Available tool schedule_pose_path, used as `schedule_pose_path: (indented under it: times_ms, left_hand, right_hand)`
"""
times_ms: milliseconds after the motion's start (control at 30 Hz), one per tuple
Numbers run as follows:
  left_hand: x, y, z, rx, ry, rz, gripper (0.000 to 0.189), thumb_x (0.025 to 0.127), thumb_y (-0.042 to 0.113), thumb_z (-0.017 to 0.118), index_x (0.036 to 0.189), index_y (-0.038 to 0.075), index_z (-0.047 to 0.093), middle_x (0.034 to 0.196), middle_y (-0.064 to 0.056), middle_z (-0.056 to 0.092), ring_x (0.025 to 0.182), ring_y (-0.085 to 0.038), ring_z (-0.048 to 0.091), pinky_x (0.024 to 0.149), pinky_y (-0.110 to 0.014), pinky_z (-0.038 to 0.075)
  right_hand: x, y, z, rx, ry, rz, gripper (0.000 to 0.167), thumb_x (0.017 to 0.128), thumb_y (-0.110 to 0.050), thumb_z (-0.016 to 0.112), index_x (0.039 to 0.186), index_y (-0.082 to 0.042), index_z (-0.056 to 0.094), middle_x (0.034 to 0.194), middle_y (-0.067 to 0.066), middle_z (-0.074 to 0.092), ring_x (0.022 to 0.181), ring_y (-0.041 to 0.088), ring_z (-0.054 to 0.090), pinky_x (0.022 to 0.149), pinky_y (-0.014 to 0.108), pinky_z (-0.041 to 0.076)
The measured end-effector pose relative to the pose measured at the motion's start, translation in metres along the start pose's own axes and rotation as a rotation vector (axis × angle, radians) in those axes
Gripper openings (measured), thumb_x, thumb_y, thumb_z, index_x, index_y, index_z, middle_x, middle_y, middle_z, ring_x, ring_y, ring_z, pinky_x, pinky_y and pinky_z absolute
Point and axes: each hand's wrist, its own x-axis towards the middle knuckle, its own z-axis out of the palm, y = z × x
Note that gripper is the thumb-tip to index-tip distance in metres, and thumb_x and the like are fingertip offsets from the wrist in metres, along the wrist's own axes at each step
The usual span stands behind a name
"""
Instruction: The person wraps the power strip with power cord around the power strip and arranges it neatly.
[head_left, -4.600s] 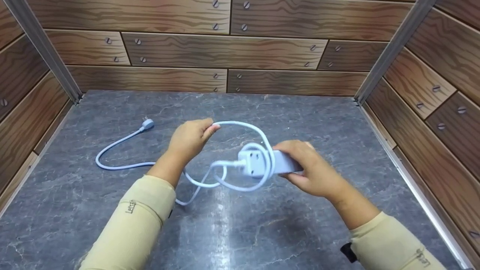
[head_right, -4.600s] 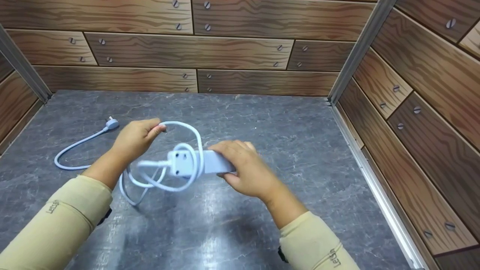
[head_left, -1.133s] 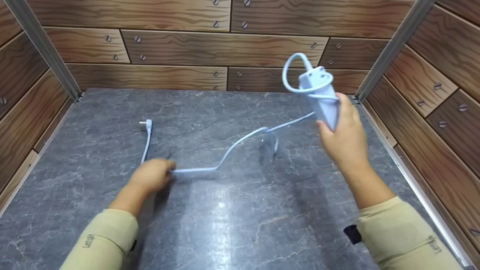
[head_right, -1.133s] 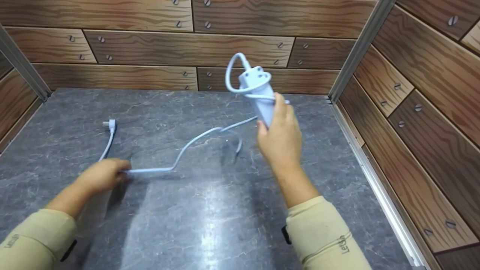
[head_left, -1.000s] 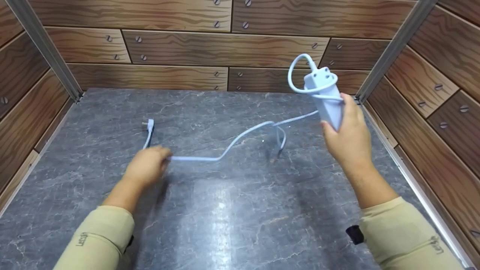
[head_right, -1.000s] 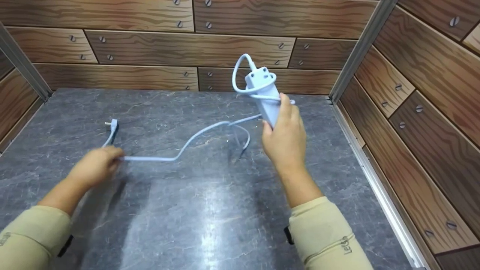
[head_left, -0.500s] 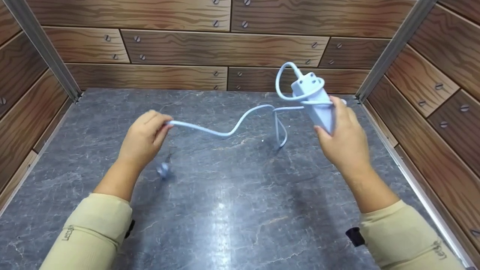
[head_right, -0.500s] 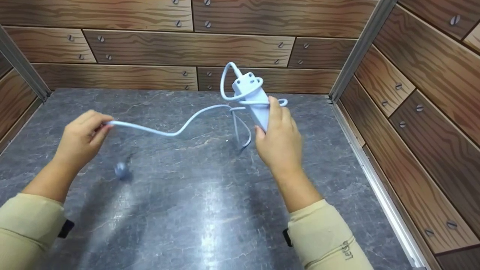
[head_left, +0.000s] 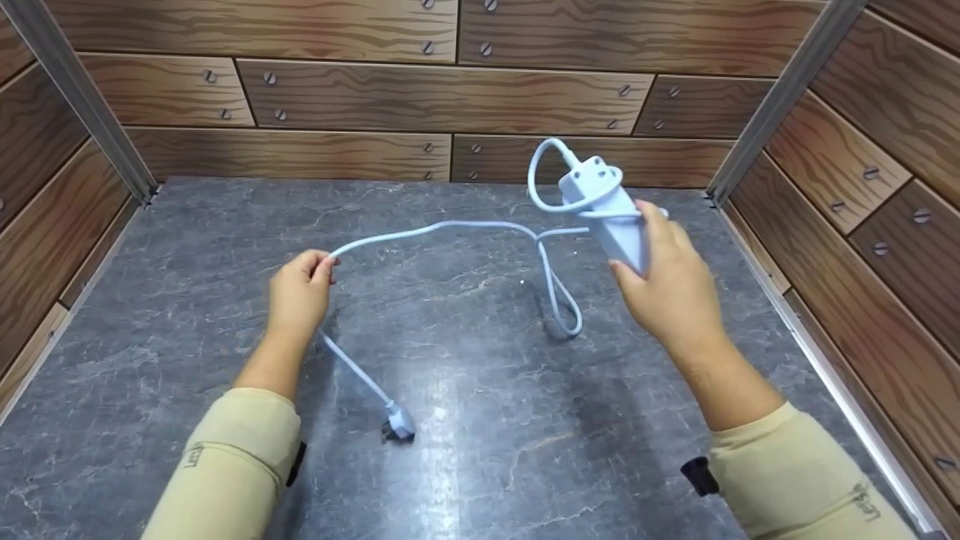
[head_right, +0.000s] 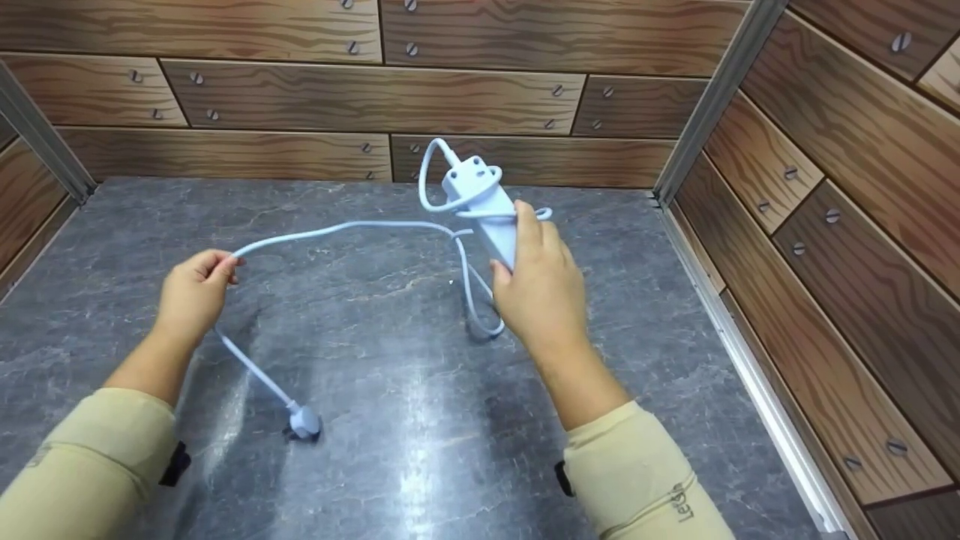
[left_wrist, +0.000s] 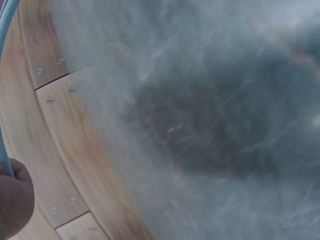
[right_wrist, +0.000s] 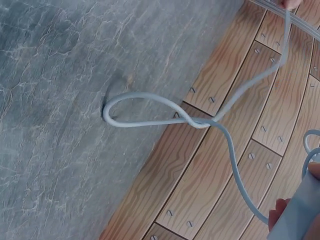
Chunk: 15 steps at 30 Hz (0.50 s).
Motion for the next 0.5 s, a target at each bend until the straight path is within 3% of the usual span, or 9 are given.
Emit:
schedule_pose_path:
  times_ms: [100,300,400,500]
  left_hand:
    - [0.001,-0.008,0.006,0.0,-0.056,-0.059,0.027,0.094,0.008,0.045,0.117,0.002,0.057,0.102,-0.017,0.062,0.093,-0.028,0.057,0.081,-0.037,0.044]
    - [-0.003,-0.016,0.012,0.037,-0.217,-0.032,0.059,0.081,-0.01,0.04,0.138,0.002,0.032,0.127,-0.026,0.044,0.118,-0.039,0.042,0.101,-0.046,0.032]
    - [-0.011,-0.015,0.015,0.099,-0.305,0.048,0.061,0.079,-0.009,0.043,0.138,0.002,0.033,0.131,-0.029,0.038,0.122,-0.042,0.037,0.103,-0.049,0.029]
    - [-0.026,-0.008,0.018,0.206,-0.416,0.207,0.049,0.079,-0.005,0.05,0.128,-0.002,0.046,0.117,-0.027,0.049,0.11,-0.041,0.048,0.096,-0.049,0.037]
  right_hand:
    - [-0.001,-0.001,0.003,0.007,-0.007,-0.013,0.066,0.08,-0.015,0.068,0.137,-0.009,0.035,0.12,0.023,0.05,0.096,0.042,0.052,0.077,0.058,0.042]
    - [-0.002,-0.002,0.01,0.009,-0.009,-0.065,0.065,0.078,-0.015,0.069,0.135,-0.009,0.038,0.117,0.022,0.052,0.095,0.04,0.053,0.077,0.056,0.043]
    - [-0.002,-0.002,0.013,0.004,-0.02,-0.074,0.065,0.078,-0.015,0.07,0.135,-0.009,0.038,0.117,0.022,0.052,0.095,0.04,0.053,0.076,0.056,0.043]
    - [-0.002,-0.001,0.015,0.0,-0.034,-0.071,0.065,0.079,-0.016,0.069,0.135,-0.008,0.038,0.116,0.022,0.053,0.095,0.039,0.053,0.077,0.056,0.043]
